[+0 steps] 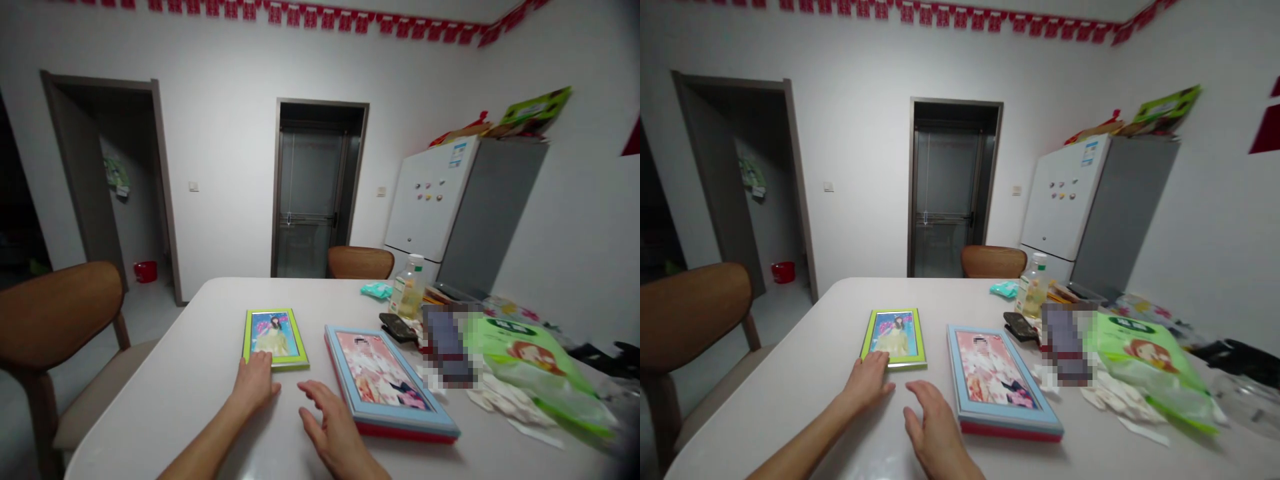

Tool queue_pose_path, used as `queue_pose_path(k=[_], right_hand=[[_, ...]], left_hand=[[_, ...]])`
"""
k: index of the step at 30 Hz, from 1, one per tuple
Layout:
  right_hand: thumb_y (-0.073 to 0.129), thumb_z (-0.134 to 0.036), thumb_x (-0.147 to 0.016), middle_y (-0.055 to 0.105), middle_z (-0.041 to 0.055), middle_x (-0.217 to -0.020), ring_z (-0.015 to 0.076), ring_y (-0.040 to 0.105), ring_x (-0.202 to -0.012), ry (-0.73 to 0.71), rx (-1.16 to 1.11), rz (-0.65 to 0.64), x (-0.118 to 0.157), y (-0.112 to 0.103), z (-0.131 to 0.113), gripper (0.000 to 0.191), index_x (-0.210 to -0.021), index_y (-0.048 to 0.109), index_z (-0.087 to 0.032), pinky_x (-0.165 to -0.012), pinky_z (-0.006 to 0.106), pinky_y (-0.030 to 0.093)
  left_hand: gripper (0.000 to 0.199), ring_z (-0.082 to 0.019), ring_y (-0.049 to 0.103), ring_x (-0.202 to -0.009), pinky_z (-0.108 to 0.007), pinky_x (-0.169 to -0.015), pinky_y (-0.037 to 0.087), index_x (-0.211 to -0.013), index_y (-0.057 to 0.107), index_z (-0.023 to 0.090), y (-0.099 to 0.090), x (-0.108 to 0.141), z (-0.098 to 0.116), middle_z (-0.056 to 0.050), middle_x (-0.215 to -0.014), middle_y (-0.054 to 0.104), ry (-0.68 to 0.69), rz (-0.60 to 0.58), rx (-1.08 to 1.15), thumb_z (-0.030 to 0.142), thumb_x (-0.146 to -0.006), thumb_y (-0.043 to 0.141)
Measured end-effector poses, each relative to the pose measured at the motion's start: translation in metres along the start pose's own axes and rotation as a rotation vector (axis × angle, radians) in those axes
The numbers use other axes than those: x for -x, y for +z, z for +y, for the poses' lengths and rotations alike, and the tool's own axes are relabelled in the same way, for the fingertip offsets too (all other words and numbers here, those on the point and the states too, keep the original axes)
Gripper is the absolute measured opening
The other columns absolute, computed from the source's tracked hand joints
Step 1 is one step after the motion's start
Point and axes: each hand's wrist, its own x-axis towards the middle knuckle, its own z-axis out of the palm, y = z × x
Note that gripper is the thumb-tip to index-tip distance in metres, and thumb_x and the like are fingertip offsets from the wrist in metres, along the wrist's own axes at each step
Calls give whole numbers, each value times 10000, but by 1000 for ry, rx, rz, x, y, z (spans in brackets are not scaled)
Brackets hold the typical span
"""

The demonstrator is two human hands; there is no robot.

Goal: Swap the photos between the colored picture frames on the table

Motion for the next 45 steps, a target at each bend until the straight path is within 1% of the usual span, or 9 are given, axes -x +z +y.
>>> queue_pose_path(k=[5, 10, 16, 19, 23, 28, 34, 38, 45], right_hand=[[471, -324, -701, 490, 124, -1185, 233, 436, -1098, 149, 31, 35, 8, 12, 25, 486, -1151, 473, -138, -947, 385, 324], [462, -352, -707, 526, 131, -1147, 228, 467, -1069, 167, 40, -56, 20, 21, 10, 485, -1118, 503, -99, -943, 354, 330], [424, -439, -714, 500, 132, -1180, 225, 475, -1070, 268, -158, -39, 23, 19, -5, 551, -1157, 456, -112, -854, 315, 420], [368, -491, -737, 475, 119, -1209, 221, 446, -1101, 307, -267, 33, 14, 12, -14, 563, -1167, 446, -136, -846, 326, 427], [393, -470, -750, 462, 99, -1226, 211, 454, -1090, 181, -320, -1, 2, 20, -42, 521, -1168, 450, -166, -905, 351, 377], [419, -415, -757, 476, 93, -1206, 203, 409, -1123, -72, -146, -145, -2, 51, -63, 450, -1138, 486, -186, -971, 381, 290], [522, -300, -677, 428, 101, -1239, 219, 371, -1145, -174, 33, -228, 7, 63, -40, 436, -1099, 514, -188, -970, 387, 283], [450, -113, -630, 493, 93, -1162, 199, 423, -1095, -220, 62, -237, 9, 63, -31, 418, -1026, 556, -188, -944, 363, 314], [472, -84, -591, 494, 98, -1148, 195, 430, -1084, -185, 54, -376, 2, 54, -32, 405, -963, 601, -181, -933, 341, 315]], left_hand=[[254, -242, 443, -970, -368, -882, 283, -912, 537, 166, -8, 84, 2, -76, -999, 528, -52, 34, -40, 231, -669, 495], [458, -288, 416, -992, -401, -896, 276, -985, 519, 135, 1, 141, 14, -113, -1065, 510, 18, 31, 45, 276, -568, 644], [283, -253, 490, -842, -367, -743, 380, -875, 577, 200, 13, 148, 15, -69, -896, 574, 114, 156, 92, 120, -604, 592], [410, -248, 487, -883, -374, -790, 383, -1008, 531, 193, 6, 145, 9, -77, -942, 557, 141, 393, 286, 84, -613, 542], [487, -217, 521, -903, -351, -784, 428, -1191, 365, 182, -6, 143, 8, -94, -1012, 542, 37, 680, 694, 147, -713, 451], [579, -222, 583, -899, -272, -715, 487, -1154, 338, 139, -11, 146, -3, -126, -1009, 596, -257, 628, 1256, 276, -654, 595], [734, -234, 625, -809, -308, -713, 493, -1110, 332, 138, 8, 153, -23, -116, -879, 655, -414, 565, 1546, 222, -492, 719], [760, -217, 619, -828, -303, -735, 484, -1193, 265, 133, 13, 163, -31, -91, -915, 648, -395, 507, 1414, 224, -552, 662], [472, -231, 505, -1016, -338, -856, 395, -1101, 454, 118, 1, 174, -41, -115, -1088, 550, -307, 379, 566, 235, -652, 544]])
